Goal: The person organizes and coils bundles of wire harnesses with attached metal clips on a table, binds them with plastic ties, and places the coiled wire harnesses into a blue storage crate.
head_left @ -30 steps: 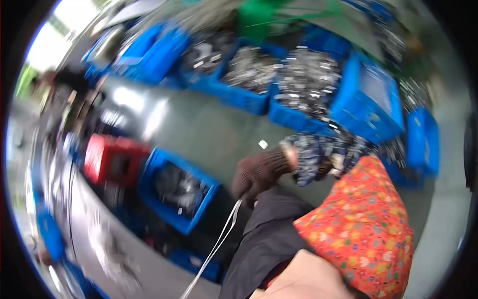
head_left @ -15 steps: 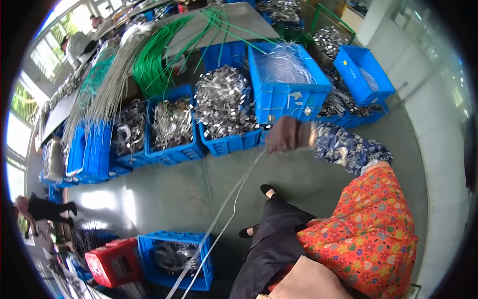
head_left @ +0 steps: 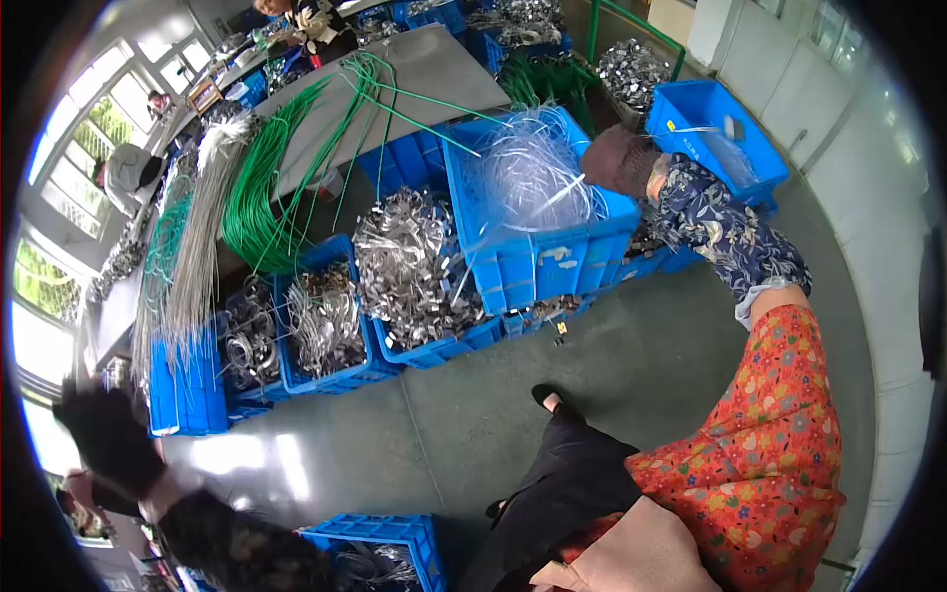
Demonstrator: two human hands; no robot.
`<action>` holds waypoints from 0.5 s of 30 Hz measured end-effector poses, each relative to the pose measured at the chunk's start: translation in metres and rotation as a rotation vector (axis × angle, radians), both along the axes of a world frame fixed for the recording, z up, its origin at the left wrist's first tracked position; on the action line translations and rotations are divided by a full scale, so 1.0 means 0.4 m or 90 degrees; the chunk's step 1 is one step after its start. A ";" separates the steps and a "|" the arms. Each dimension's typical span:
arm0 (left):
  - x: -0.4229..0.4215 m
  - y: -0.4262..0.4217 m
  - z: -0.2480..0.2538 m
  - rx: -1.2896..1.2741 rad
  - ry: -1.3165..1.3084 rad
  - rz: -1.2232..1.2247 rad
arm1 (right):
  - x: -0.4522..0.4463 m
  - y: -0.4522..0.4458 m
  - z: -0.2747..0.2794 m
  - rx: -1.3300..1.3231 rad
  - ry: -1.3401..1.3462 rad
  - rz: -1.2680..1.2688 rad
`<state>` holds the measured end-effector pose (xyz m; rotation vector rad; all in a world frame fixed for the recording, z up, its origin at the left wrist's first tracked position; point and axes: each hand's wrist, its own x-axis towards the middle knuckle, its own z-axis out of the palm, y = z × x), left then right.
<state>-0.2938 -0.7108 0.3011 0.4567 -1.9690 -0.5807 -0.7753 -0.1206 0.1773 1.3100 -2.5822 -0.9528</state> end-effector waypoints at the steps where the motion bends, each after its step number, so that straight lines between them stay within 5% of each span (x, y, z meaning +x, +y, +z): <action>1: -0.175 0.014 0.030 -0.036 -0.016 -0.088 | -0.076 0.005 -0.027 -0.003 -0.007 0.003; 2: -0.375 0.207 0.061 -0.152 -0.058 -0.103 | -0.159 0.008 -0.075 0.032 0.013 0.064; 3: -0.507 0.178 0.107 0.171 -0.005 -0.476 | -0.226 0.013 -0.115 0.067 0.029 0.123; 5: -0.739 0.419 0.142 0.239 0.073 -0.378 | -0.302 0.027 -0.150 0.033 0.027 0.124; 7: -0.899 0.515 0.163 -0.139 -0.099 -0.196 | -0.434 0.075 -0.245 0.075 0.223 0.152; 8: -0.952 0.490 0.185 -0.204 -0.161 -0.162 | -0.492 0.099 -0.293 0.029 0.092 0.051; 9: -1.005 0.440 0.193 -0.474 -0.171 -0.043 | -0.524 0.138 -0.317 -0.012 0.076 0.024; 11: -1.056 0.273 0.191 -0.724 -0.229 -0.078 | -0.570 0.248 -0.369 -0.064 0.087 -0.017; 12: -1.043 0.269 0.193 -1.050 -0.421 0.198 | -0.584 0.304 -0.389 -0.075 0.119 -0.034; 15: -1.028 0.034 -0.029 -1.030 -0.491 0.346 | -0.614 0.405 -0.405 -0.182 0.101 -0.160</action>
